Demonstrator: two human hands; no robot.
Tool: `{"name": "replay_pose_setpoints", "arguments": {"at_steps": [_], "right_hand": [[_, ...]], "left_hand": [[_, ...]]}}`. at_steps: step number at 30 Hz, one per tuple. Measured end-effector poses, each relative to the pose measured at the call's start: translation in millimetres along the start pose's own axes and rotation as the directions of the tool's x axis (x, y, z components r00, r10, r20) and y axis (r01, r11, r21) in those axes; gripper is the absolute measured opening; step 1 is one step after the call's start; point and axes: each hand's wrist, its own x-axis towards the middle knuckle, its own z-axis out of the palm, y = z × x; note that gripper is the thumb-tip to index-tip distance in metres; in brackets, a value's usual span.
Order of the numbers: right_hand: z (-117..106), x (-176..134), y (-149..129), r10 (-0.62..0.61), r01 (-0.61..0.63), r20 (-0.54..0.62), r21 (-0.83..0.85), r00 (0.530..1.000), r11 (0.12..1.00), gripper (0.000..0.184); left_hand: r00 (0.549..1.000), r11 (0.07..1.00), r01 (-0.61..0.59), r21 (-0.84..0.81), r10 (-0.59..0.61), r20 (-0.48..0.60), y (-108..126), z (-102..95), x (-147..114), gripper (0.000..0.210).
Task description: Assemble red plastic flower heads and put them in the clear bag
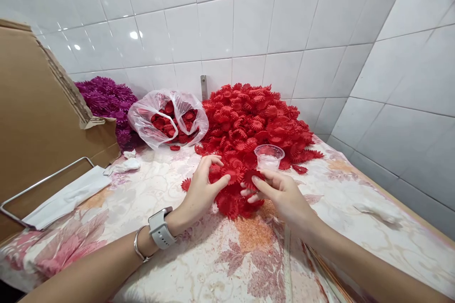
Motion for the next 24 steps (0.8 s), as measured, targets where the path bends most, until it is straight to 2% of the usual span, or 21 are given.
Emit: {"name": "replay_pose_setpoints", "arguments": {"at_steps": [1, 3, 5, 8, 11, 14, 17, 19, 24], "right_hand": [[1.1, -0.9, 0.4, 0.014, -0.014, 0.006, -0.009, 1.000, 1.000, 0.029], [2.5, -1.9, 2.2, 0.032, -0.032, 0.021, -0.018, 0.999, 0.999, 0.028], [2.7, -1.9, 4.6, 0.040, -0.039, 0.030, -0.025, 0.999, 0.999, 0.029], [1.3, -2.0, 7.7, 0.027, -0.026, 0.011, -0.081, 1.000, 0.996, 0.030], [0.6, -4.4, 8.0, -0.048, 0.043, -0.013, -0.246, 0.999, 0.968, 0.029], [2.1, -7.4, 6.2, -0.140, 0.142, 0.032, -0.371, 0.990, 0.918, 0.022], [4.8, -8.0, 5.7, -0.122, 0.135, 0.063, -0.308, 0.991, 0.942, 0.017], [6.0, -7.0, 6.6, -0.080, 0.085, 0.032, -0.248, 0.996, 0.965, 0.022], [2.6, -1.9, 7.6, -0.043, 0.038, -0.063, -0.073, 0.997, 0.997, 0.024]], "left_hand": [[0.999, 0.997, -0.046, 0.056, 0.045, 0.022, 1.5, -0.6, -1.1, 0.009], [0.992, 0.994, -0.071, 0.086, 0.062, 0.111, 5.4, -1.1, -4.1, 0.009], [0.980, 0.998, -0.038, 0.058, 0.026, 0.198, 9.5, -0.6, -7.1, 0.013], [0.968, 1.000, 0.019, 0.004, -0.019, 0.249, 13.5, 1.1, -10.1, 0.017], [0.953, 0.990, 0.120, -0.076, -0.093, 0.289, 13.6, 2.8, -10.5, 0.017], [0.913, 0.931, 0.299, -0.208, -0.216, 0.346, 10.1, 3.9, -8.5, 0.015], [0.903, 0.842, 0.412, -0.348, -0.324, 0.283, 5.4, 5.1, -5.9, 0.014], [0.902, 0.804, 0.430, -0.410, -0.368, 0.225, 3.4, 6.4, -5.0, 0.014], [0.887, 0.708, 0.450, -0.545, -0.426, 0.179, 3.7, 9.1, -4.0, 0.017]]}}
